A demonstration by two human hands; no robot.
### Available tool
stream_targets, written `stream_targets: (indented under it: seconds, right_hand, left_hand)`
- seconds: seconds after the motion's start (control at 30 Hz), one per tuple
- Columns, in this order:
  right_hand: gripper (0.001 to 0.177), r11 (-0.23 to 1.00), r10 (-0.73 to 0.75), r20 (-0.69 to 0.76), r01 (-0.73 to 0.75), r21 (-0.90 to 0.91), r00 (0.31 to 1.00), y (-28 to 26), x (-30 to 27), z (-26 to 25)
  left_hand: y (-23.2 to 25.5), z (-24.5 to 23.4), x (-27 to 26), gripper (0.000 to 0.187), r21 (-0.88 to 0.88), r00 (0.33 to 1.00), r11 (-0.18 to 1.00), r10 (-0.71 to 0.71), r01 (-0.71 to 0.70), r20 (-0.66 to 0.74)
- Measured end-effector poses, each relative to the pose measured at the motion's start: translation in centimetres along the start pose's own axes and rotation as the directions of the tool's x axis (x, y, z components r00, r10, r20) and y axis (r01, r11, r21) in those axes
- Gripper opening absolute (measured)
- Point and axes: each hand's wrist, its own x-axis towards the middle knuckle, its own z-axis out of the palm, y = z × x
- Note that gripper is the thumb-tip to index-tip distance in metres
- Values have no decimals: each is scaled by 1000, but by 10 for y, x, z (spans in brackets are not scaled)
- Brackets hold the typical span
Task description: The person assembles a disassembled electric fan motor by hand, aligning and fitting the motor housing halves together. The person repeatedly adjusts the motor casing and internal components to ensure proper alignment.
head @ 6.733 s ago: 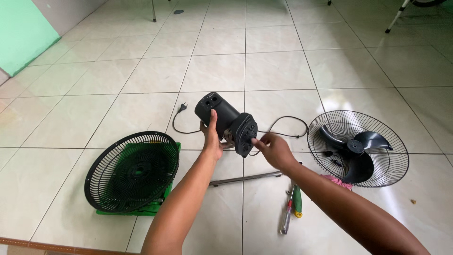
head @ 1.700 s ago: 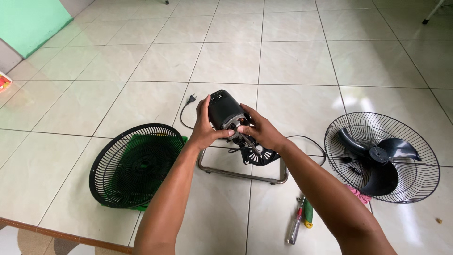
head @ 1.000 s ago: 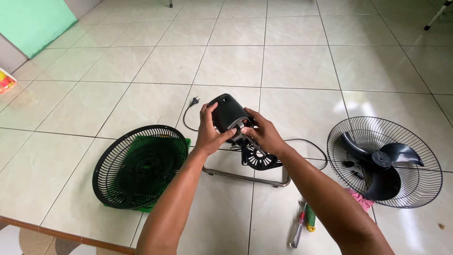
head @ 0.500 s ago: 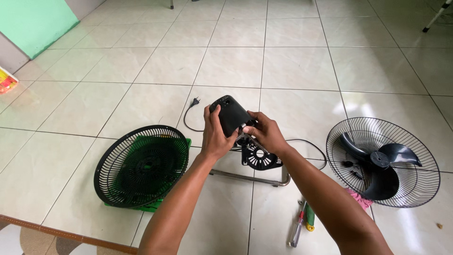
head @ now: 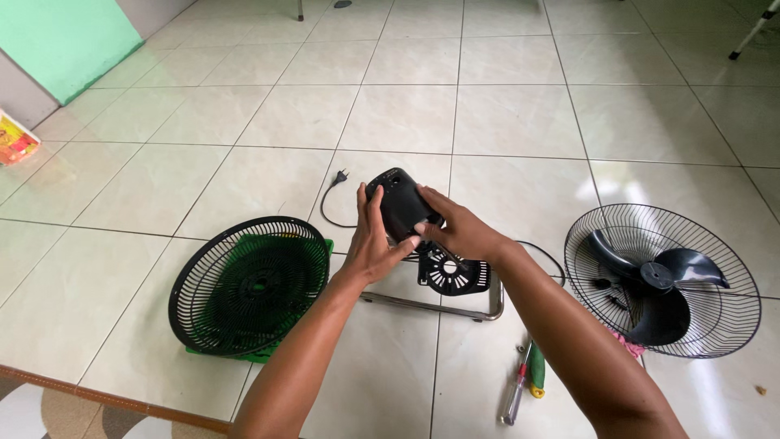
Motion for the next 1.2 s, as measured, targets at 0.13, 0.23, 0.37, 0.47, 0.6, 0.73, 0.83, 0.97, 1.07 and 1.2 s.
stream_targets:
  seconds: [0.13,0.23,0.37,0.47,0.6,0.73,0.83,0.97,1.07,1.2]
  right_hand:
    - [69,987,-31,-123,10,-160,992,-6,2,16]
    - [65,966,66,-212,-115,-232,975,-12,4,30]
    - [59,957,110,-274,-176,-232,955,-18,-4,36]
    - [58,950,120,-298,-197,-243,947,-22,-6,40]
    - [56,918,-32,-364,-117,-379,931,-18,-6,40]
    - [56,923,10,-383,-155,-351,924,-12,-5,35]
    - [56,928,73,-387,-204,-311,919,-14,-8,40]
    - [63,923,206,-366,-304,-236,908,-14,-8,38]
    - [66,926,194,-352,-289,-242,916,-13,-7,34]
    - [70,919,229,-340,-318,-234,912,-11,-6,31]
  left_hand:
    - [1,-5,-2,145,45,995,998,-46,42,92]
    - [0,-2,-4,132,138,999,990,6,1,-50]
    - [-8,4,-7,131,120,990,990,86,-72,-112]
    - [-11,7,-7,133,90,988,993,87,-76,-129]
    - [-11,22,-6,126,103,980,994,61,-42,-187]
    - [-11,28,-1,126,47,991,999,2,5,-134]
    - [-10,20,1,139,-8,994,1000,6,-7,-111]
    - [-5,10,7,144,35,995,999,-38,41,-95]
    - [-6,7,8,143,68,992,991,-114,118,-54]
    - [-14,10,7,143,-14,997,998,-64,64,-52]
